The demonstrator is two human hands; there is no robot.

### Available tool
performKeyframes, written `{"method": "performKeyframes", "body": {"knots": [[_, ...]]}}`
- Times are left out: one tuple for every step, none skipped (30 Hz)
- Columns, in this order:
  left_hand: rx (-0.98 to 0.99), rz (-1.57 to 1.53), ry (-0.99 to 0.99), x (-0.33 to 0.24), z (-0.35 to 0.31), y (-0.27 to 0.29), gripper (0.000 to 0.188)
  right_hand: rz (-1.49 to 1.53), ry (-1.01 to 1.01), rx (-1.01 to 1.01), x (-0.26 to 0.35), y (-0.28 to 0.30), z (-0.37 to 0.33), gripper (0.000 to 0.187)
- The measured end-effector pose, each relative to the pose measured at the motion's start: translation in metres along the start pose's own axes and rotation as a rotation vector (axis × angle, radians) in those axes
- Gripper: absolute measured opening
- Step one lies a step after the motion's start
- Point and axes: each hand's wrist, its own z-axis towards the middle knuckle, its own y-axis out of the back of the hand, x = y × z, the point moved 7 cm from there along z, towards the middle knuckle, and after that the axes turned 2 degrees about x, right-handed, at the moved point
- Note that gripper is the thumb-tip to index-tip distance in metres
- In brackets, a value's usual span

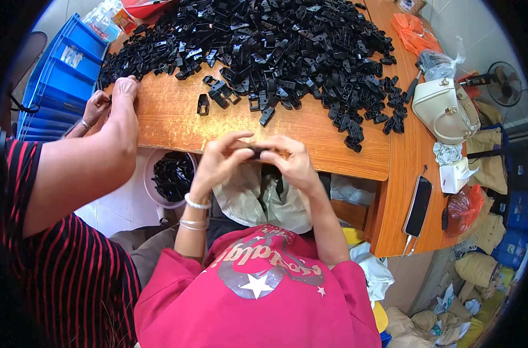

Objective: The person sorts and inspects a large pile of black plastic parts on a wooden table by hand.

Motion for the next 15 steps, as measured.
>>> {"method": "performKeyframes", "body": {"knots": [[-0.047, -0.072, 0.06, 0.013, 0.005, 0.014, 0.03, -0.004, -0.068, 0.152, -0.003, 0.001, 0.0, 0.017], [-0.166, 0.105, 0.082, 0.022, 0.012, 0.032, 0.03, -0.066, 0.012, 0.19, 0.0, 0.003, 0.002, 0.014], [-0.383, 0.396, 0.018, 0.013, 0.016, 0.056, 0.037, -0.084, -0.044, 0.119, -0.008, 0.006, 0.004, 0.014], [-0.539, 0.545, 0.045, 0.015, 0.02, 0.076, 0.041, -0.101, -0.1, 0.047, -0.019, 0.009, 0.006, 0.014], [-0.688, 0.686, 0.068, 0.02, 0.024, 0.092, 0.045, -0.19, -0.046, -0.043, -0.023, 0.016, 0.011, 0.014], [-0.696, 0.778, 0.054, 0.024, 0.031, 0.1, 0.052, -0.192, -0.043, -0.043, -0.02, 0.012, 0.019, 0.014], [-0.703, 0.871, 0.04, 0.026, 0.035, 0.107, 0.06, -0.355, 0.029, -0.167, -0.009, 0.013, 0.026, 0.016], [-0.669, 0.899, 0.05, 0.027, 0.04, 0.11, 0.057, -0.515, 0.103, -0.292, 0.002, 0.014, 0.03, 0.018], [-0.672, 0.901, 0.047, 0.029, 0.041, 0.115, 0.057, -0.653, 0.15, -0.284, 0.003, 0.01, 0.035, 0.026], [-0.584, 0.889, 0.089, 0.036, 0.046, 0.117, 0.051, -0.652, 0.155, -0.283, -0.001, 0.008, 0.039, 0.026], [-0.487, 0.873, 0.128, 0.039, 0.052, 0.113, 0.046, -0.804, 0.172, -0.279, -0.003, 0.006, 0.043, 0.026], [-0.513, 0.889, 0.178, 0.038, 0.051, 0.111, 0.038, -0.957, 0.188, -0.272, -0.004, 0.003, 0.045, 0.026], [-0.5, 0.801, 0.242, 0.04, 0.05, 0.11, 0.038, -0.948, 0.166, -0.275, -0.008, 0.002, 0.046, 0.028], [-0.49, 0.714, 0.311, 0.042, 0.044, 0.109, 0.038, -0.946, 0.165, -0.273, -0.009, 0.001, 0.046, 0.028], [-0.491, 0.569, 0.318, 0.038, 0.037, 0.101, 0.036, -0.971, 0.16, -0.296, -0.01, 0.002, 0.045, 0.027]]}}
